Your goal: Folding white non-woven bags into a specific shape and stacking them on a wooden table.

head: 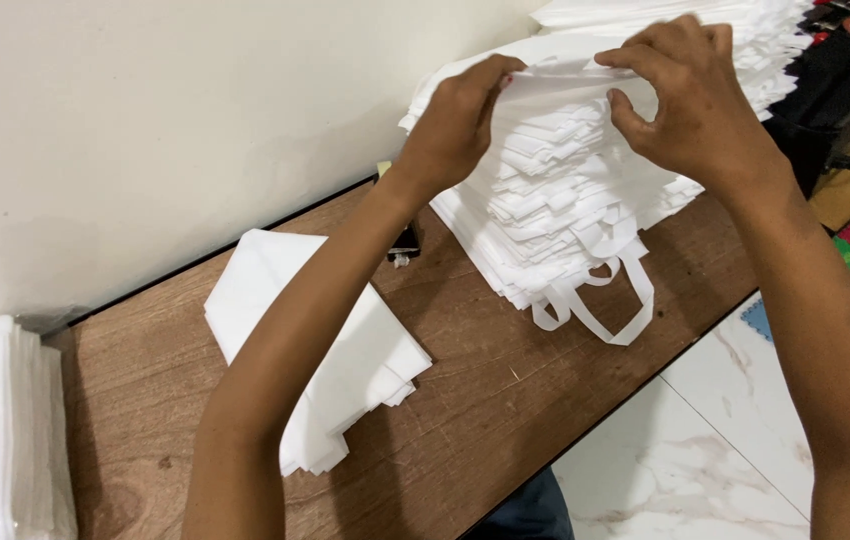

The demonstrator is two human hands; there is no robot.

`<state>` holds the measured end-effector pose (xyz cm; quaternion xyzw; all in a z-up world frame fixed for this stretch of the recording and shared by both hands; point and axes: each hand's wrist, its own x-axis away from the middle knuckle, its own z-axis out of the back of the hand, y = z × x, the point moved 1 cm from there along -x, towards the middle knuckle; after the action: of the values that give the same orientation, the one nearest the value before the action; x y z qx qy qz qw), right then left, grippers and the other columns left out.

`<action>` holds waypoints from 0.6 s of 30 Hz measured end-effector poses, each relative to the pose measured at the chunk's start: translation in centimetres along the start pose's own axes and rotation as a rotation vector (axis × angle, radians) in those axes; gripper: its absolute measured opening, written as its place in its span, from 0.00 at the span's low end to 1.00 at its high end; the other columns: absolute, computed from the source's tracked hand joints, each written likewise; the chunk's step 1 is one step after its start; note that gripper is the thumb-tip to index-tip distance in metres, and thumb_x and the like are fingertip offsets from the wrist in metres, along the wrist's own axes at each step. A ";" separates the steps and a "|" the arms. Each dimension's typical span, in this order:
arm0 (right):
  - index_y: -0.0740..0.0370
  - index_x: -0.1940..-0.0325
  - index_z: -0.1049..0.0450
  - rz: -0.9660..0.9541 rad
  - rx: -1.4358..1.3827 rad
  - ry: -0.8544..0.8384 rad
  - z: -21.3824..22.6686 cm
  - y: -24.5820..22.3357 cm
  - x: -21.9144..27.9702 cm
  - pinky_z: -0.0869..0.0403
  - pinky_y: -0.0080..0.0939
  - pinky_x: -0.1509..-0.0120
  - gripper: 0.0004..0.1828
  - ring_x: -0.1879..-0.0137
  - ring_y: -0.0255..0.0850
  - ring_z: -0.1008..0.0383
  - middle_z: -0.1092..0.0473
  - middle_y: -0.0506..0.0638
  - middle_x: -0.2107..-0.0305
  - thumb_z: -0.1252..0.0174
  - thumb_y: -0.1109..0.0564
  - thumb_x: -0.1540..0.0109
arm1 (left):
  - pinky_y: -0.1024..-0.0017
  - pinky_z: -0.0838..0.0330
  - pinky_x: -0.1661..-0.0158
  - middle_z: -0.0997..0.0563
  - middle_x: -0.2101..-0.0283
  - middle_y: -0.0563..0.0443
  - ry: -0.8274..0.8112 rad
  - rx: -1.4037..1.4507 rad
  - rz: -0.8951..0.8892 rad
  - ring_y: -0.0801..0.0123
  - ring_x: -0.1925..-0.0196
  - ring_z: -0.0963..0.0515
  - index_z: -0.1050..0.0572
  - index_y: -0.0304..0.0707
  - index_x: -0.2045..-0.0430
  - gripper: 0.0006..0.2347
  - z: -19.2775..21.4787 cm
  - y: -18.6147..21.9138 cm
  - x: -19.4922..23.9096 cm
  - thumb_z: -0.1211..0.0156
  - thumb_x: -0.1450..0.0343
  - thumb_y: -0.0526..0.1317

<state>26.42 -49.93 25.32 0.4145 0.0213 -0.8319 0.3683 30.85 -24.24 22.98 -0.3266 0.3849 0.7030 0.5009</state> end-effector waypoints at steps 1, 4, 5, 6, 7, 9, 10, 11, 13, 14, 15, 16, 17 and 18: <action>0.64 0.39 0.23 0.005 -0.005 0.002 0.5 -0.9 -0.8 0.44 0.53 0.44 0.20 0.48 0.54 0.34 0.29 0.56 0.53 0.35 0.67 0.36 | 0.69 0.35 0.65 0.23 0.66 0.44 0.002 -0.006 0.003 0.60 0.69 0.25 0.32 0.32 0.56 0.07 1.0 0.7 0.2 0.59 0.23 0.29; 0.67 0.43 0.23 0.088 0.005 0.107 1.6 -3.5 -2.7 0.38 0.57 0.43 0.18 0.49 0.56 0.39 0.38 0.63 0.49 0.30 0.71 0.36 | 0.70 0.31 0.61 0.23 0.59 0.44 0.052 0.013 -0.012 0.61 0.61 0.22 0.33 0.32 0.53 0.08 4.4 2.5 1.3 0.61 0.21 0.30; 0.63 0.43 0.21 0.083 0.102 0.122 1.7 -4.2 -3.0 0.37 0.56 0.44 0.16 0.44 0.58 0.38 0.37 0.64 0.45 0.27 0.66 0.35 | 0.70 0.29 0.60 0.23 0.58 0.44 0.068 -0.031 -0.036 0.61 0.60 0.22 0.33 0.32 0.52 0.08 5.5 3.0 2.0 0.60 0.21 0.29; 0.59 0.44 0.19 0.079 0.194 0.138 1.7 -5.0 -3.5 0.36 0.56 0.46 0.15 0.40 0.60 0.36 0.35 0.65 0.41 0.25 0.60 0.34 | 0.70 0.28 0.59 0.23 0.56 0.43 0.084 -0.078 -0.057 0.61 0.59 0.22 0.33 0.31 0.51 0.08 6.8 3.5 2.7 0.59 0.21 0.28; 0.59 0.44 0.19 0.090 0.181 0.143 1.5 -5.7 -3.7 0.36 0.56 0.46 0.15 0.40 0.60 0.36 0.35 0.65 0.41 0.25 0.60 0.34 | 0.70 0.28 0.59 0.23 0.56 0.43 0.088 -0.093 -0.048 0.61 0.59 0.22 0.33 0.31 0.51 0.08 8.3 4.5 3.8 0.59 0.21 0.28; 0.59 0.40 0.22 0.147 0.111 0.074 1.0 -6.9 -4.4 0.29 0.51 0.48 0.20 0.45 0.53 0.21 0.21 0.57 0.50 0.28 0.58 0.35 | 0.65 0.24 0.44 0.24 0.49 0.37 0.086 -0.182 -0.054 0.52 0.46 0.21 0.34 0.27 0.46 0.11 11.2 6.5 6.0 0.59 0.21 0.23; 0.59 0.40 0.22 0.159 0.093 0.080 0.0 -8.1 -4.1 0.29 0.51 0.48 0.20 0.45 0.53 0.21 0.21 0.57 0.50 0.28 0.58 0.35 | 0.65 0.24 0.44 0.24 0.49 0.37 0.088 -0.200 -0.041 0.52 0.46 0.21 0.34 0.27 0.46 0.11 12.5 7.2 7.7 0.59 0.21 0.23; 0.51 0.39 0.22 0.178 0.127 0.110 -1.0 -9.3 -3.8 0.30 0.47 0.58 0.17 0.59 0.47 0.25 0.22 0.50 0.59 0.31 0.56 0.32 | 0.58 0.25 0.40 0.26 0.45 0.35 0.047 -0.297 -0.094 0.46 0.42 0.22 0.34 0.24 0.46 0.11 13.8 8.0 9.4 0.58 0.22 0.21; 0.44 0.37 0.21 0.212 0.140 0.149 -3.5 -12.4 -2.8 0.31 0.42 0.68 0.16 0.72 0.41 0.28 0.22 0.43 0.69 0.34 0.54 0.29 | 0.51 0.26 0.36 0.28 0.40 0.32 0.005 -0.414 -0.130 0.41 0.38 0.24 0.33 0.21 0.46 0.12 15.6 10.1 13.4 0.57 0.23 0.20; 0.51 0.41 0.22 0.292 0.087 0.216 -4.8 -14.2 -2.1 0.28 0.42 0.62 0.15 0.67 0.42 0.25 0.23 0.48 0.67 0.38 0.60 0.33 | 0.53 0.24 0.42 0.23 0.46 0.34 0.040 -0.510 -0.166 0.43 0.42 0.22 0.28 0.24 0.50 0.11 16.2 11.4 15.5 0.56 0.24 0.24; 0.59 0.45 0.22 0.370 0.032 0.283 -6.1 -16.0 -1.4 0.24 0.41 0.56 0.15 0.62 0.44 0.22 0.23 0.53 0.64 0.43 0.66 0.36 | 0.56 0.22 0.49 0.19 0.51 0.36 0.074 -0.607 -0.203 0.46 0.47 0.20 0.24 0.28 0.54 0.11 16.7 12.8 17.5 0.55 0.25 0.29; 0.59 0.45 0.22 0.381 0.011 0.290 -7.7 -18.1 -0.4 0.24 0.41 0.56 0.15 0.62 0.44 0.22 0.23 0.53 0.64 0.43 0.66 0.36 | 0.56 0.22 0.49 0.19 0.51 0.36 0.072 -0.625 -0.187 0.46 0.47 0.20 0.24 0.28 0.54 0.11 16.6 12.8 21.1 0.55 0.25 0.29; 0.59 0.47 0.23 0.437 -0.067 0.254 -9.3 -20.2 0.6 0.25 0.44 0.54 0.15 0.60 0.43 0.23 0.24 0.53 0.63 0.43 0.66 0.38 | 0.54 0.22 0.49 0.19 0.52 0.35 0.022 -0.637 -0.184 0.43 0.47 0.20 0.24 0.28 0.54 0.11 16.4 12.8 24.8 0.55 0.24 0.30; 0.59 0.48 0.24 0.493 -0.140 0.214 -10.8 -22.2 1.6 0.26 0.47 0.52 0.15 0.57 0.43 0.25 0.25 0.53 0.61 0.43 0.66 0.39 | 0.52 0.22 0.50 0.19 0.52 0.34 -0.026 -0.643 -0.183 0.41 0.48 0.20 0.24 0.28 0.55 0.11 16.0 12.6 28.4 0.55 0.24 0.31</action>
<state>19.06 -31.03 11.08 0.4662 0.0161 -0.6652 0.5830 9.51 -0.02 9.59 -0.4920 0.1061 0.7448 0.4382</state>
